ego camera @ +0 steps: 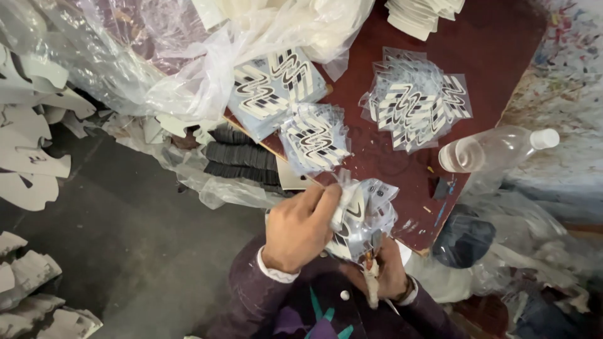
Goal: The person uses scissors to cut a sticker out of a plastic sheet. They then place the sticker into a small plastic bag and smooth it down on the table. This process is repeated with multiple stickers.
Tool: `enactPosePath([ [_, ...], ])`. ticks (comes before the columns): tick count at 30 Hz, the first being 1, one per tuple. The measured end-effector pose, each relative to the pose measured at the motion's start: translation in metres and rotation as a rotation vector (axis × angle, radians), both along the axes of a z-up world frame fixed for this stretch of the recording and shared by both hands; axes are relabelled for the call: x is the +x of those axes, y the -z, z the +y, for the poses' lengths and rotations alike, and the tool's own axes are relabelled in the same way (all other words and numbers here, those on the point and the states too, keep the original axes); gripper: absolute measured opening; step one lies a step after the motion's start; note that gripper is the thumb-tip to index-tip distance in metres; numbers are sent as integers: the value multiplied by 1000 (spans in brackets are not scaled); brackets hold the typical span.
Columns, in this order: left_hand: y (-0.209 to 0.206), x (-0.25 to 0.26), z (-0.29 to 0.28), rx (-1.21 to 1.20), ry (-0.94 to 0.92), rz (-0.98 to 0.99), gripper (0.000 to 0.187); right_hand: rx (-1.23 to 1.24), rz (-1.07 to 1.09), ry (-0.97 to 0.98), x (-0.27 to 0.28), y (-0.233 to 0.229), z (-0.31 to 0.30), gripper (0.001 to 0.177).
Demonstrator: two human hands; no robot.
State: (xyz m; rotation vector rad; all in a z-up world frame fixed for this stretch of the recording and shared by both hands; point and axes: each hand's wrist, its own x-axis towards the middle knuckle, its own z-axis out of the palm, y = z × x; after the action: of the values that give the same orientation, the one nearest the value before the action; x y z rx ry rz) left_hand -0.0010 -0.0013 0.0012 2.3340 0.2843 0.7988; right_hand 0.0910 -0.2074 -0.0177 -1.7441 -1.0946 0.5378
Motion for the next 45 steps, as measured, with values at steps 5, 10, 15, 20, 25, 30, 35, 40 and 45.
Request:
enactPosePath([
  [5, -1, 2, 3, 20, 4, -5, 54, -148, 82, 128, -2, 67, -54, 37],
  [10, 3, 7, 1, 17, 13, -3, 52, -168, 448, 69, 2, 66, -63, 46],
  [15, 1, 8, -2, -9, 7, 61, 51, 258, 619, -21, -6, 78, -61, 75],
  [20, -1, 7, 7, -149, -49, 84, 56, 419, 775, -81, -7, 67, -57, 75],
  [25, -8, 4, 10, -278, -121, 71, 56, 295, 742, -94, -11, 54, -55, 78],
  [30, -22, 10, 8, -459, -148, -4, 40, 137, 383, -9, -6, 78, -68, 121],
  [35, -23, 16, 6, -646, -171, 5, 17, 113, 519, -9, -10, 58, -49, 126],
  [40, -17, 16, 0, -573, -146, -90, 23, 63, 92, -53, -9, 40, -28, 77],
  [45, -17, 13, 2, -541, -167, -86, 26, 85, 408, 36, -17, 49, -35, 80],
])
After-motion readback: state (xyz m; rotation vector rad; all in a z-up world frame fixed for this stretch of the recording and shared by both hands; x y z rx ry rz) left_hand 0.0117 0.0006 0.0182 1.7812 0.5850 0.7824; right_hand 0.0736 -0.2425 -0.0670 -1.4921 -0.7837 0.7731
